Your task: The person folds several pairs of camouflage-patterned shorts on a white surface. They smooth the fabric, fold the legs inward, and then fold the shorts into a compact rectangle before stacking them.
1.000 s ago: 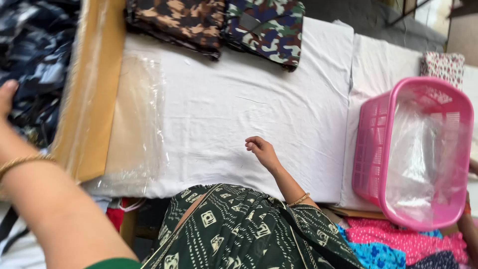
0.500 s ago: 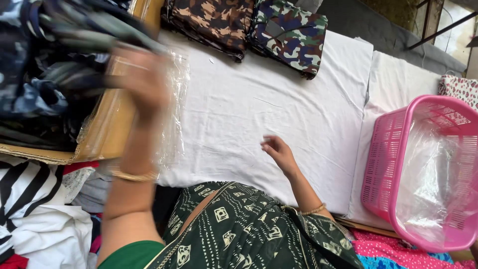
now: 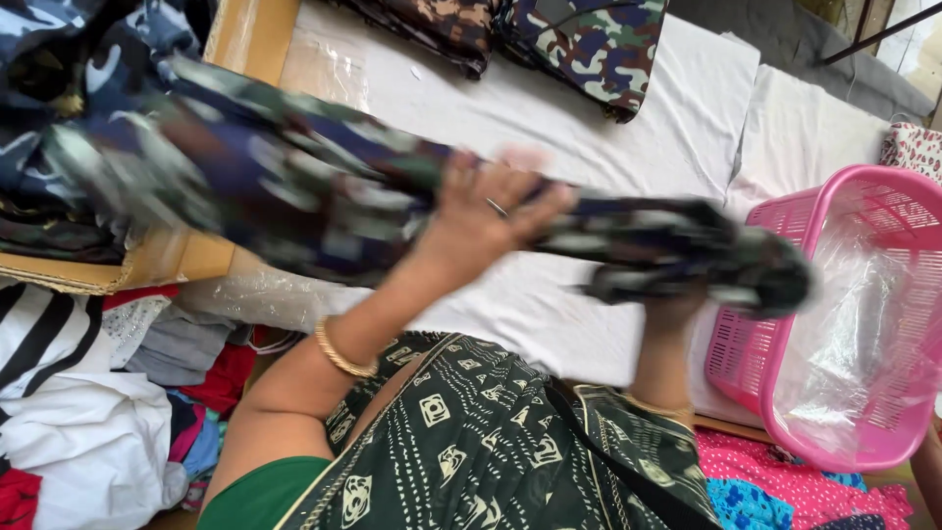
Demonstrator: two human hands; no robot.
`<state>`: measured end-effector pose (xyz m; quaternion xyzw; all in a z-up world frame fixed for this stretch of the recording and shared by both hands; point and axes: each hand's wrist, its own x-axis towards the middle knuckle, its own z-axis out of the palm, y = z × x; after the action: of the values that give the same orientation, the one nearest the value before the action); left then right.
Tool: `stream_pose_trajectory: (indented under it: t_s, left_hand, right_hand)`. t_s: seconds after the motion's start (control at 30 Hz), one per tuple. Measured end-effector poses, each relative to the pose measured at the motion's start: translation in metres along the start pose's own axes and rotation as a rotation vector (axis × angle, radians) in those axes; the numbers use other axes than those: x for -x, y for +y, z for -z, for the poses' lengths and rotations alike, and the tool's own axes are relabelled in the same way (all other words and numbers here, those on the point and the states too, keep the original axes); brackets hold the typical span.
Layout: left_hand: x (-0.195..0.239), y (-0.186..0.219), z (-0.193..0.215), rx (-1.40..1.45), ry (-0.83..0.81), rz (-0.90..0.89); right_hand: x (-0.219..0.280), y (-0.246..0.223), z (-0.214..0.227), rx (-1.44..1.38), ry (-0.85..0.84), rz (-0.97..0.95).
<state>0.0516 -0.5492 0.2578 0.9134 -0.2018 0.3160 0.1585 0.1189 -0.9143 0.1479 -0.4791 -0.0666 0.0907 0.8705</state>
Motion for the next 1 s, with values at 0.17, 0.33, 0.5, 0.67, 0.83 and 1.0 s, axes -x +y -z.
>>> stream_pose_trajectory:
  t_s: [0.17, 0.33, 0.5, 0.67, 0.83, 1.0]
  left_hand:
    - [0.080, -0.034, -0.043, 0.229, -0.165, 0.330]
    - [0.135, -0.076, -0.100, 0.110, -0.433, 0.387]
    - [0.113, -0.067, -0.134, 0.201, -0.573, 0.884]
    - [0.077, 0.030, -0.222, 0.691, -0.206, 0.794]
    - [0.019, 0.052, -0.141, 0.668, -0.351, 0.463]
    - [0.107, 0.010, -0.150, 0.729, -0.498, 0.497]
  right_hand:
    - [-0.004, -0.059, 0.041, 0.346, 0.263, 0.131]
    - [-0.001, 0.004, 0.152, 0.664, 0.582, 0.093]
    - [0.001, 0.045, 0.063, 1.512, 0.514, 0.249]
    - [0.026, 0.141, -0.072, 0.751, -0.357, -0.493]
    - [0.018, 0.151, 0.012, 0.641, 0.006, -0.410]
    - [0.010, 0.048, 0.079, 1.290, 0.338, -0.036]
